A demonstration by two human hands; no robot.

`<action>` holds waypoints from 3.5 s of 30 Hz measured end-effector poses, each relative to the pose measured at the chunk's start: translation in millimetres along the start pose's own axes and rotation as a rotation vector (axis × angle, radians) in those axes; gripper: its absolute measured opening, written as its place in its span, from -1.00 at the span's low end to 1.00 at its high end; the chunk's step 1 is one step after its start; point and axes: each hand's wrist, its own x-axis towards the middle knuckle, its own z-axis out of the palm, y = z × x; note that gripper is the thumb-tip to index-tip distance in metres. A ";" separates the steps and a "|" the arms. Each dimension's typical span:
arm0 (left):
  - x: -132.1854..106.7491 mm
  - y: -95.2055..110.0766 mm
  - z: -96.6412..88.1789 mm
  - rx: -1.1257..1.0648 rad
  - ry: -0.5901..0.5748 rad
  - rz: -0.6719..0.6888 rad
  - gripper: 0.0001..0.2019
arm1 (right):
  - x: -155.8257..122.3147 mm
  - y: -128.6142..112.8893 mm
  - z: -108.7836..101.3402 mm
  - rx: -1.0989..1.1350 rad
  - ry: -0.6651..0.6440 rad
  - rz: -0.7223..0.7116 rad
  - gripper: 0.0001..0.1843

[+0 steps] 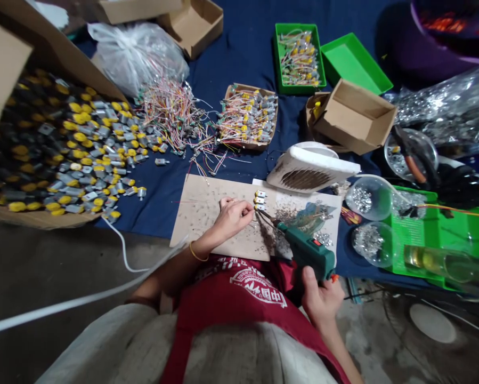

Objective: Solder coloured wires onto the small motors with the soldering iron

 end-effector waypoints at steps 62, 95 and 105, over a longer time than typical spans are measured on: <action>0.4 -1.8 1.7 -0.001 0.021 -0.004 -0.90 | -0.3 -2.9 -13.9 -0.113 0.007 -0.187 -0.50; 16.1 5.2 -28.3 0.404 -0.317 0.177 -0.74 | -5.0 18.0 -18.3 -0.024 0.152 0.229 -0.17; 10.7 18.0 -24.1 0.233 -0.198 0.086 -0.84 | -9.5 35.1 -19.6 0.085 0.187 0.292 -0.24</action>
